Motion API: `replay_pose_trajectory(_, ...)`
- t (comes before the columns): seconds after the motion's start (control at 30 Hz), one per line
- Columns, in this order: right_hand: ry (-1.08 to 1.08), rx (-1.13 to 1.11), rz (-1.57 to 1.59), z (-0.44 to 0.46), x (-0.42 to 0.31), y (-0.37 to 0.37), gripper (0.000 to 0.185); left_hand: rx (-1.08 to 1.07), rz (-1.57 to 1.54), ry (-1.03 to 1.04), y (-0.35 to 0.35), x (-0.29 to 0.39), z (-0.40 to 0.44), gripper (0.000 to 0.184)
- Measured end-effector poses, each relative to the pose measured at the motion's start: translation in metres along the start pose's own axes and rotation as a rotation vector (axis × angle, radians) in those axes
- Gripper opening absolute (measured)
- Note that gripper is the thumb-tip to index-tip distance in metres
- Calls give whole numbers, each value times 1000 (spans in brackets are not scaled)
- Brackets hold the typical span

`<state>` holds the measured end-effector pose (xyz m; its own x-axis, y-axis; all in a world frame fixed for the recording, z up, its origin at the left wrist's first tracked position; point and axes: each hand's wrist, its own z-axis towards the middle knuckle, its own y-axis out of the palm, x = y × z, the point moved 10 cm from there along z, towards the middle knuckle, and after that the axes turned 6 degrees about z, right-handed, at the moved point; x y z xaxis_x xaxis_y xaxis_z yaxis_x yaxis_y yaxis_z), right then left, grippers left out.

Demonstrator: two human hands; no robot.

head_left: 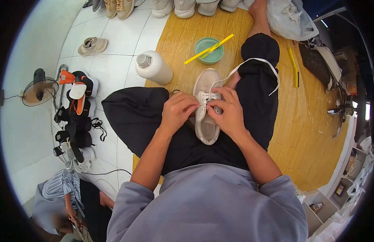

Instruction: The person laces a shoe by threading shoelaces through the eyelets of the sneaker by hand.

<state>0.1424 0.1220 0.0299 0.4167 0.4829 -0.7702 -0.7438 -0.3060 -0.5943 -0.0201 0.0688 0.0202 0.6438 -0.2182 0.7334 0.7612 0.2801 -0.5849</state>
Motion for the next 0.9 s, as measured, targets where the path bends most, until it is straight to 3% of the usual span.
replay_pose_trajectory(0.3,79,-8,118,-2,13,9,16,-4,91,148,-4,21,1,23)
replay_pose_trajectory(0.5,40,-62,91,-4,17,15,22,1,17,49,-1,14,2,30)
replay_pose_trajectory(0.6,57,-68,144,-3,22,14,19,-61,34,110,4,12,1,33)
replay_pose_trajectory(0.7,66,-63,205,-6,25,11,17,-112,-63,72,-1,9,2,54)
replay_pose_trajectory(0.8,68,-70,211,-7,23,11,15,-128,-124,-120,9,13,0,76)
replay_pose_trajectory(0.9,22,-24,187,-9,16,5,14,-150,-66,-138,25,14,-6,85)
